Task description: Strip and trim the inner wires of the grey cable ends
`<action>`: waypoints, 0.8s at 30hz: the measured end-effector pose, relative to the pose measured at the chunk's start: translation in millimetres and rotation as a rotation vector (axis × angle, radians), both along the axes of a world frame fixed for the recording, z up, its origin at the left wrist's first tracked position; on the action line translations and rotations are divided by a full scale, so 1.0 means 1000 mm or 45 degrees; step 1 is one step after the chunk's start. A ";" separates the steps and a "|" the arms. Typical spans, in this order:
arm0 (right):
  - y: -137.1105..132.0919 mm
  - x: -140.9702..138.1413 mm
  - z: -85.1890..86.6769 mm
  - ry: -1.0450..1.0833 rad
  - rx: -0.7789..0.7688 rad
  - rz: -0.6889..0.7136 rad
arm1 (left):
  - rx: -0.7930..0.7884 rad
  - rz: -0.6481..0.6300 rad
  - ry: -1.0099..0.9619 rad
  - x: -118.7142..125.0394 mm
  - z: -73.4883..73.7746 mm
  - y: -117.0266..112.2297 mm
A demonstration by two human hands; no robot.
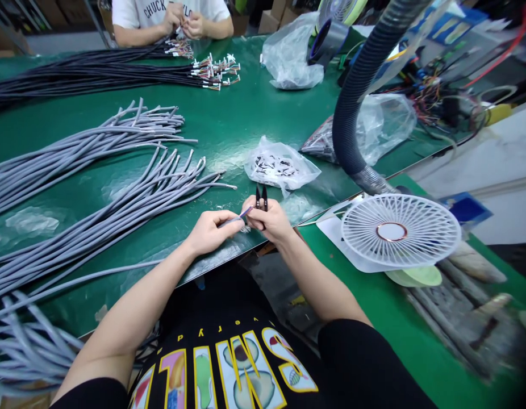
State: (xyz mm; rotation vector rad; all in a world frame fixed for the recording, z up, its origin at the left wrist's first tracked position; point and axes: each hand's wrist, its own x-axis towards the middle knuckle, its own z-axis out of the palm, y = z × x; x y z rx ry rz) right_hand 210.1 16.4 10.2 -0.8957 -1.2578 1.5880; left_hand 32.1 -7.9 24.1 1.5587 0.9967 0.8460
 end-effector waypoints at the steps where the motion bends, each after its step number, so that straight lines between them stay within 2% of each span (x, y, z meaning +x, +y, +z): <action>1: -0.005 -0.003 -0.003 -0.003 0.100 -0.111 | -0.025 0.036 -0.048 -0.001 0.000 0.002; 4: -0.020 -0.011 -0.003 -0.210 0.503 -0.409 | -0.036 0.091 -0.122 -0.003 -0.001 0.006; 6: -0.028 -0.011 0.003 -0.433 0.785 -0.503 | -0.011 0.097 -0.103 -0.003 -0.002 0.008; 8: -0.034 -0.009 0.013 -0.648 0.994 -0.494 | 0.028 0.074 -0.062 -0.002 -0.005 0.007; 11: -0.039 -0.001 0.030 -0.866 1.148 -0.436 | 0.113 0.006 0.002 0.001 -0.008 0.005; 15: -0.036 0.002 0.043 -0.878 1.186 -0.448 | 0.347 -0.045 0.109 0.005 -0.011 0.000; 18: -0.027 0.000 0.042 -0.850 1.151 -0.410 | 0.555 -0.051 0.195 0.006 -0.014 -0.002; 21: -0.011 0.001 0.034 -0.713 0.945 -0.390 | 0.735 -0.048 0.289 0.005 -0.016 -0.003; 24: 0.000 0.004 0.029 -0.604 0.709 -0.301 | 0.798 -0.022 0.316 0.005 -0.018 -0.004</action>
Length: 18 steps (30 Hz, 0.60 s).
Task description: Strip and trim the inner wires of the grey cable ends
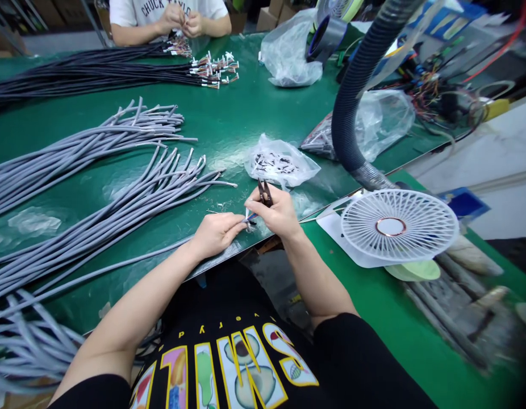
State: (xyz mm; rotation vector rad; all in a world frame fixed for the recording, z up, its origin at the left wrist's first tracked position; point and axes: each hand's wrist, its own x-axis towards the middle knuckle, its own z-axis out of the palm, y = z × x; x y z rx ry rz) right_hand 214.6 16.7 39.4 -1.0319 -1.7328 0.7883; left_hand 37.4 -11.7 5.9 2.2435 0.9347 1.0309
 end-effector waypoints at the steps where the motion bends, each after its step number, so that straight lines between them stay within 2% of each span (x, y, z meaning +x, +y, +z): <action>1: 0.002 0.001 0.000 0.004 -0.074 0.023 | -0.009 0.016 -0.016 0.001 -0.001 0.000; 5: 0.000 0.001 0.003 0.032 -0.301 0.060 | -0.103 0.178 -0.122 0.006 -0.003 -0.002; 8: -0.005 -0.004 0.005 0.123 -0.367 0.042 | -0.083 0.279 -0.249 0.008 -0.003 -0.003; 14: -0.010 -0.012 0.008 0.199 -0.370 0.059 | 0.118 0.190 -0.385 0.008 0.003 -0.003; 16: -0.011 -0.013 0.009 0.208 -0.350 0.055 | 0.060 0.204 -0.461 0.008 0.005 -0.004; 18: -0.012 -0.012 0.008 0.215 -0.323 0.036 | -0.110 0.215 -0.577 0.008 0.006 -0.003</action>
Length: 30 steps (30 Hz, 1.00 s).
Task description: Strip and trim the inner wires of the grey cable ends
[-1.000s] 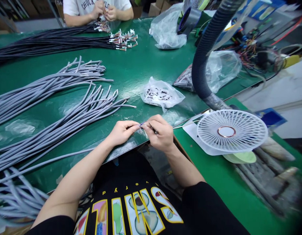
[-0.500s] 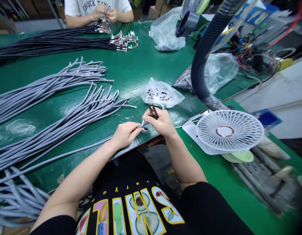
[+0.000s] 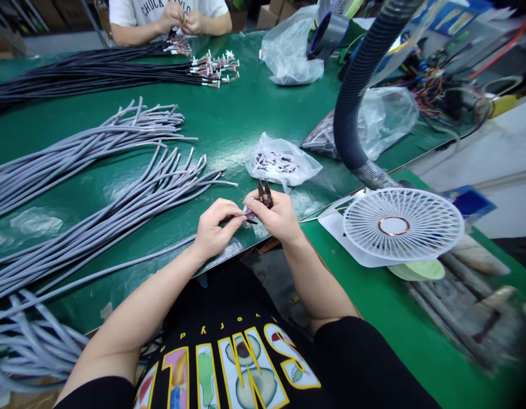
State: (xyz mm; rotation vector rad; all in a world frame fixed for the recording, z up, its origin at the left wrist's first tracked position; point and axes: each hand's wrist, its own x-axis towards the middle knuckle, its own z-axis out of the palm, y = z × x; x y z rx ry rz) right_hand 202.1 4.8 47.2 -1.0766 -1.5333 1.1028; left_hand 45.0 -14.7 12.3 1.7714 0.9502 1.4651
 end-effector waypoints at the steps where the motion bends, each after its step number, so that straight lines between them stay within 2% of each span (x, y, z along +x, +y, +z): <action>1: -0.001 0.000 -0.001 -0.002 0.012 -0.013 | -0.109 -0.021 -0.067 0.000 0.000 0.001; 5: -0.004 0.000 -0.004 -0.039 0.039 -0.070 | -0.557 -0.136 -0.273 -0.002 -0.001 0.006; 8: -0.007 0.001 -0.007 -0.059 0.072 -0.083 | -0.715 -0.205 -0.391 -0.002 -0.002 0.009; 11: -0.009 0.002 -0.008 -0.068 0.100 -0.088 | -0.698 -0.263 -0.414 -0.004 -0.002 0.009; 18: -0.004 0.002 -0.010 -0.094 0.078 -0.106 | -0.410 -0.365 -0.222 -0.013 -0.002 0.011; 24: -0.012 0.004 -0.012 -0.205 0.248 -0.154 | -0.607 -0.392 -0.509 -0.008 -0.005 0.012; 30: -0.023 0.007 -0.011 -0.377 0.515 -0.116 | -0.612 -0.402 -0.517 -0.006 -0.002 0.008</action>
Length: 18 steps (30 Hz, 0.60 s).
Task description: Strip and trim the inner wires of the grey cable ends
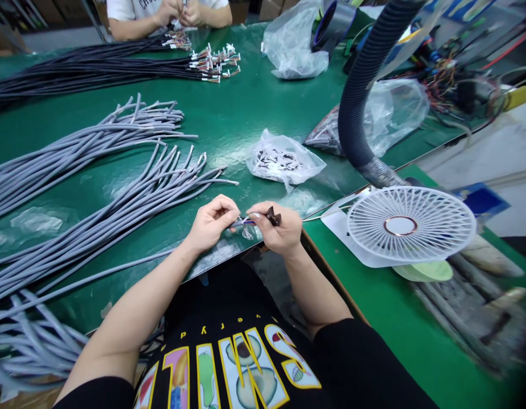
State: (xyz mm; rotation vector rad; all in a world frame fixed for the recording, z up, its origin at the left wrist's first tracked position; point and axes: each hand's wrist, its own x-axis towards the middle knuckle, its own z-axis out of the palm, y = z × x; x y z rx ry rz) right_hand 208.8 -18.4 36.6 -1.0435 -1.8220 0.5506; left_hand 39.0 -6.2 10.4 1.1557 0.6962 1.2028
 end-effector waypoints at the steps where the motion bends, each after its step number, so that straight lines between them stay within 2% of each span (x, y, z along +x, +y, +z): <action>1: 0.000 0.000 -0.001 -0.004 0.011 -0.003 | 0.012 -0.011 0.003 -0.001 0.000 0.000; 6: 0.000 0.002 -0.004 0.011 -0.037 -0.055 | 0.084 -0.035 0.071 -0.004 -0.001 0.001; 11: -0.005 0.003 -0.003 0.026 0.041 0.001 | -0.046 -0.033 0.024 -0.001 0.002 0.000; 14: -0.008 0.004 -0.003 -0.023 0.084 0.001 | -0.105 -0.076 -0.008 -0.002 0.004 -0.001; 18: -0.009 0.006 -0.004 -0.054 0.106 -0.015 | -0.038 -0.175 -0.023 -0.008 0.006 0.000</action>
